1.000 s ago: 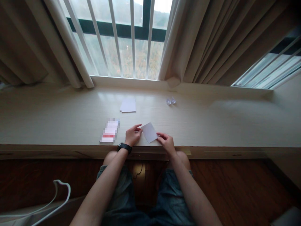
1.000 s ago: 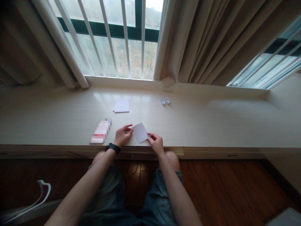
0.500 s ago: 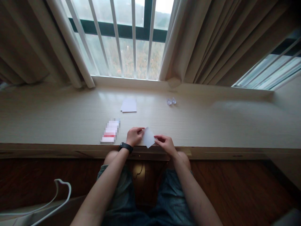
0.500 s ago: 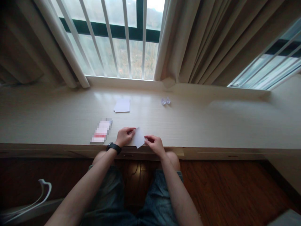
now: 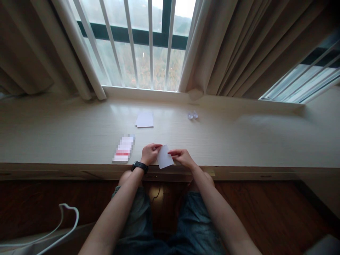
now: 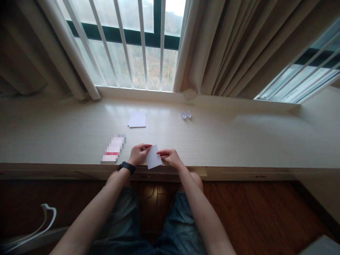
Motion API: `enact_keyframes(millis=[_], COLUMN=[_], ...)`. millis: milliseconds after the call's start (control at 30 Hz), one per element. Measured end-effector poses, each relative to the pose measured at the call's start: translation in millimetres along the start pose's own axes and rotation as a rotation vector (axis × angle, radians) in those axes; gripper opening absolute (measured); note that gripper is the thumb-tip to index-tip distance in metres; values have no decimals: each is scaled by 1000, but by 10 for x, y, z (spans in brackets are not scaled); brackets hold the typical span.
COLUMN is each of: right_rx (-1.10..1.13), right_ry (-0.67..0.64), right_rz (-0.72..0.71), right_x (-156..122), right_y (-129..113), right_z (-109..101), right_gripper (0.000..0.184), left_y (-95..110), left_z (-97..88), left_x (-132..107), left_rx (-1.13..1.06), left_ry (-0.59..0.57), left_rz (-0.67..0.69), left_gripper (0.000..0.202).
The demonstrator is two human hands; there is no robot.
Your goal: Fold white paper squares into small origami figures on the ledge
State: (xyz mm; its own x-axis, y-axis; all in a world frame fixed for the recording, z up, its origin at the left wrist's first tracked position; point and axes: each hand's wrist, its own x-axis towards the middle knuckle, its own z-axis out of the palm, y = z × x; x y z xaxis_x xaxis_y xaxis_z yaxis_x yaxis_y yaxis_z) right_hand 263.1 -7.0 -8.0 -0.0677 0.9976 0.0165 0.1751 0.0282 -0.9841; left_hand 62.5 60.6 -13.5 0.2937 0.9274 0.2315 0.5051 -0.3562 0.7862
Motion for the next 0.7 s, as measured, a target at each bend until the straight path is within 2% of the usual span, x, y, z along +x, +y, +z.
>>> enact_keyframes(millis=[133,333,500,700], right_rx=[-36,34,60,-99], right_ry=[-7,-41,94,281], right_rz=[2,79,117,170], right_x=[61,87,133,230], right_y=[42,64,49,84], right_z=[55,73,137,236], right_gripper=[24,38,42,38], left_y=[0,-10,20,60], left_z=[2,-4,-35,-29], left_x=[4,3,-17,-55], left_rx=[2,-26,-32,-5], left_ry=[10,20,-11,-21], left_rz=[-24,-10,-47,-51], left_gripper=[19,19,22,31])
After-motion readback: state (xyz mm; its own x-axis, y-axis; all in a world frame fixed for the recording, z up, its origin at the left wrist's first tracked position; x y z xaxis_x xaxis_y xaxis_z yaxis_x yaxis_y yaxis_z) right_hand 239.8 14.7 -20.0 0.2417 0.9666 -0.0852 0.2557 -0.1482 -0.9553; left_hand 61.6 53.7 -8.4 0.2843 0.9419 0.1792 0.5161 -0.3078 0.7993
